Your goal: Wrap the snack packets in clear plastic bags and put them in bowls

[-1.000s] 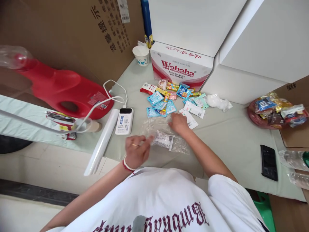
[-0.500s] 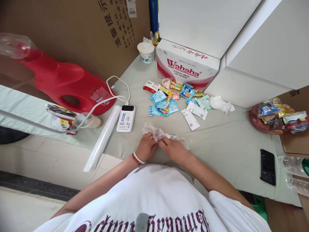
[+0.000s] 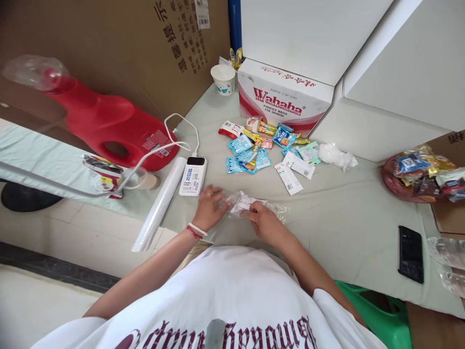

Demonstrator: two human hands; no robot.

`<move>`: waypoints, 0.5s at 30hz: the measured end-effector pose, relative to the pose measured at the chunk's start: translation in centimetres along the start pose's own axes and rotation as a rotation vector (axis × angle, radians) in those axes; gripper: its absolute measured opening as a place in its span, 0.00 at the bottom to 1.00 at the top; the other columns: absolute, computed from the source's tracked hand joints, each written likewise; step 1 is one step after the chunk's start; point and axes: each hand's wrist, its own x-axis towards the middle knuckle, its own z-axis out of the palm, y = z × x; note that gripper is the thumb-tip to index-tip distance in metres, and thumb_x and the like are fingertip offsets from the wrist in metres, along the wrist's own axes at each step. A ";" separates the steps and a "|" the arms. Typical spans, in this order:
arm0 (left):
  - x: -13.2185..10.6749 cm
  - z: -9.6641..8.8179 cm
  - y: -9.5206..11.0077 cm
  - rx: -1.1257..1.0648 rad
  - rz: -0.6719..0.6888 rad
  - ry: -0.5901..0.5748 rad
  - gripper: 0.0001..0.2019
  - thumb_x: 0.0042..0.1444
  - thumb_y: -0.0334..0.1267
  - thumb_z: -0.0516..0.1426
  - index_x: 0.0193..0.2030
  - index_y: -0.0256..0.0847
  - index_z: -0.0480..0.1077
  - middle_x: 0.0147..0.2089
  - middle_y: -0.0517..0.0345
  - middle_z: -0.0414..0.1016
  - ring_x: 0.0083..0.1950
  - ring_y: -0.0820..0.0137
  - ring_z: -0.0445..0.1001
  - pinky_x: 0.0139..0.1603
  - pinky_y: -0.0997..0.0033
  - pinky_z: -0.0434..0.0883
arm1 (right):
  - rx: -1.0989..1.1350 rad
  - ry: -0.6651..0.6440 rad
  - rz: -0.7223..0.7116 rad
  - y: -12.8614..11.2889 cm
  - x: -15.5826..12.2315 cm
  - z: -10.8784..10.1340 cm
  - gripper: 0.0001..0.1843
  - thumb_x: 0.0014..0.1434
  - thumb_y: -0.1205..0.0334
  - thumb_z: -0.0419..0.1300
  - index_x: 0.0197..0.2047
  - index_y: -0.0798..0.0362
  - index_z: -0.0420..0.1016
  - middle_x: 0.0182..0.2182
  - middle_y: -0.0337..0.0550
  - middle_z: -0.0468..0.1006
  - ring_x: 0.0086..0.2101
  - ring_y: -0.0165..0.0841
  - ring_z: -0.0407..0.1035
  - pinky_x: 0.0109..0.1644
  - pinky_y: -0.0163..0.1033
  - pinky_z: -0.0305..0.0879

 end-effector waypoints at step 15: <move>-2.6 4.4 5.1 0.050 0.347 -0.161 0.16 0.67 0.31 0.52 0.51 0.45 0.81 0.53 0.51 0.83 0.51 0.60 0.77 0.52 0.56 0.76 | 0.123 0.541 0.411 2.2 -2.8 -0.1 0.20 0.68 0.48 0.58 0.56 0.50 0.77 0.48 0.53 0.76 0.46 0.45 0.72 0.52 0.53 0.74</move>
